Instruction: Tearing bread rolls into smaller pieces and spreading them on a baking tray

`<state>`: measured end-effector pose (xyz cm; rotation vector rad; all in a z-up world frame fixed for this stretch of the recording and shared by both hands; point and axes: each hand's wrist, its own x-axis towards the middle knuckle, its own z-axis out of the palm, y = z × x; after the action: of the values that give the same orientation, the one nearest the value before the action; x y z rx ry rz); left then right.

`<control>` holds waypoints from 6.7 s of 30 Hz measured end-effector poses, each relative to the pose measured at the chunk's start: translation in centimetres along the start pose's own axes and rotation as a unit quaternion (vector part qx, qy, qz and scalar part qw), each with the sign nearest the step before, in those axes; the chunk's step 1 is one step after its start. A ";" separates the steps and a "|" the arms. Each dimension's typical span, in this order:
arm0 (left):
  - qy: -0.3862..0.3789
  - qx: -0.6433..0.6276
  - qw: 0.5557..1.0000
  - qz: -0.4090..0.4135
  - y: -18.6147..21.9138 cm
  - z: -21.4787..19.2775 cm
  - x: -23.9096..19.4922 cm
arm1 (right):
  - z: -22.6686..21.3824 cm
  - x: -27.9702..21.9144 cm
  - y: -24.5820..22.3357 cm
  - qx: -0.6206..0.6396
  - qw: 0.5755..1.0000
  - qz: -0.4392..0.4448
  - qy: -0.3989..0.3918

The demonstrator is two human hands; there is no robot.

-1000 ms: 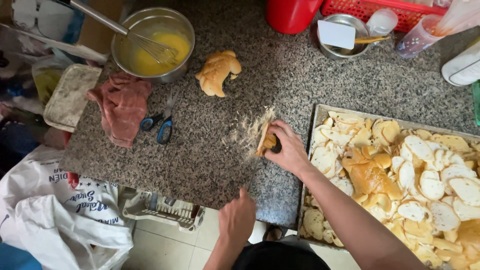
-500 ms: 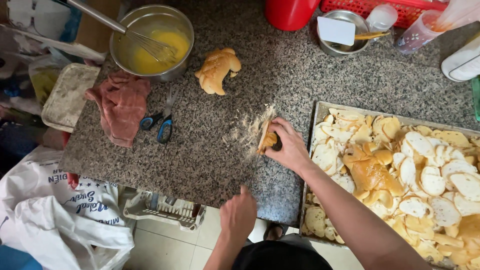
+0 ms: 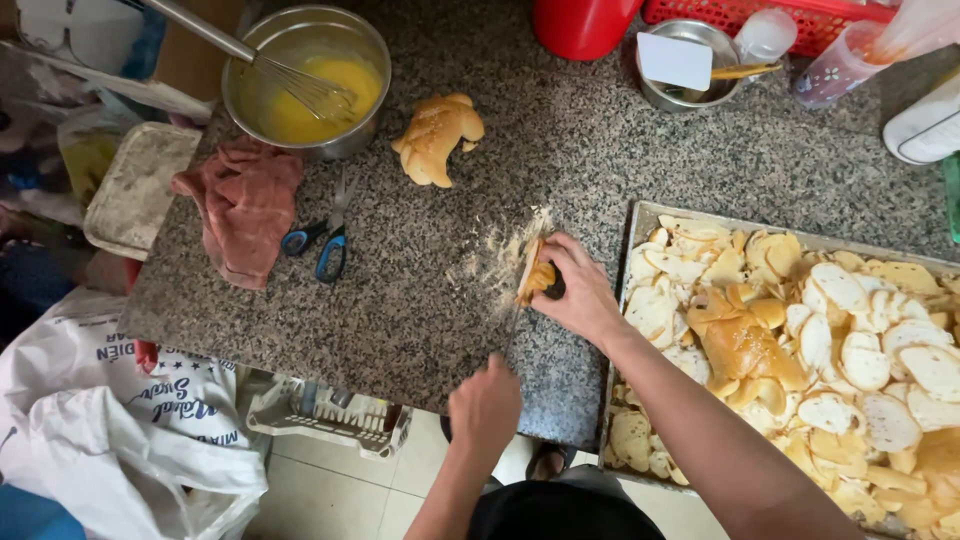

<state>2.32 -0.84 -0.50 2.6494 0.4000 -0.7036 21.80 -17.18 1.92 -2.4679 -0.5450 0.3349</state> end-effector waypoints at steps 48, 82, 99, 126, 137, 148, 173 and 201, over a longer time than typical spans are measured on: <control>-0.007 -0.074 0.997 0.002 -2.0 -0.3 -4.1 | -0.7 -0.1 -0.7 0.007 1.000 0.021 -0.019; 0.030 -0.047 0.998 0.019 1.3 -2.9 -3.9 | 0.5 -0.5 1.2 0.018 1.000 0.019 0.008; 0.017 -0.022 0.999 0.029 0.2 -2.7 -4.9 | -0.1 -0.8 0.0 0.024 0.999 0.030 0.005; 0.002 0.012 1.000 0.027 0.5 -0.8 -1.5 | 0.1 -0.8 -0.2 0.043 0.998 0.048 -0.004; -0.017 -0.005 1.000 -0.001 -0.2 -0.2 -2.3 | 0.2 -1.1 -0.1 0.031 0.999 0.029 -0.017; 0.007 -0.038 0.999 0.012 -1.8 2.0 -2.9 | 0.4 -0.8 -0.2 0.023 0.999 0.036 -0.008; -0.051 -0.070 0.996 -0.017 -2.9 2.1 -5.3 | 0.3 -0.7 -0.7 0.015 0.999 0.048 -0.006; -0.063 -0.097 0.993 -0.032 -5.2 4.5 -8.2 | 0.4 -0.9 -0.5 0.011 1.000 0.022 0.014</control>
<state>-8.33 0.50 -1.31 2.4059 0.4927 -0.8044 20.74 -16.98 2.02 -2.4632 -0.4730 0.3225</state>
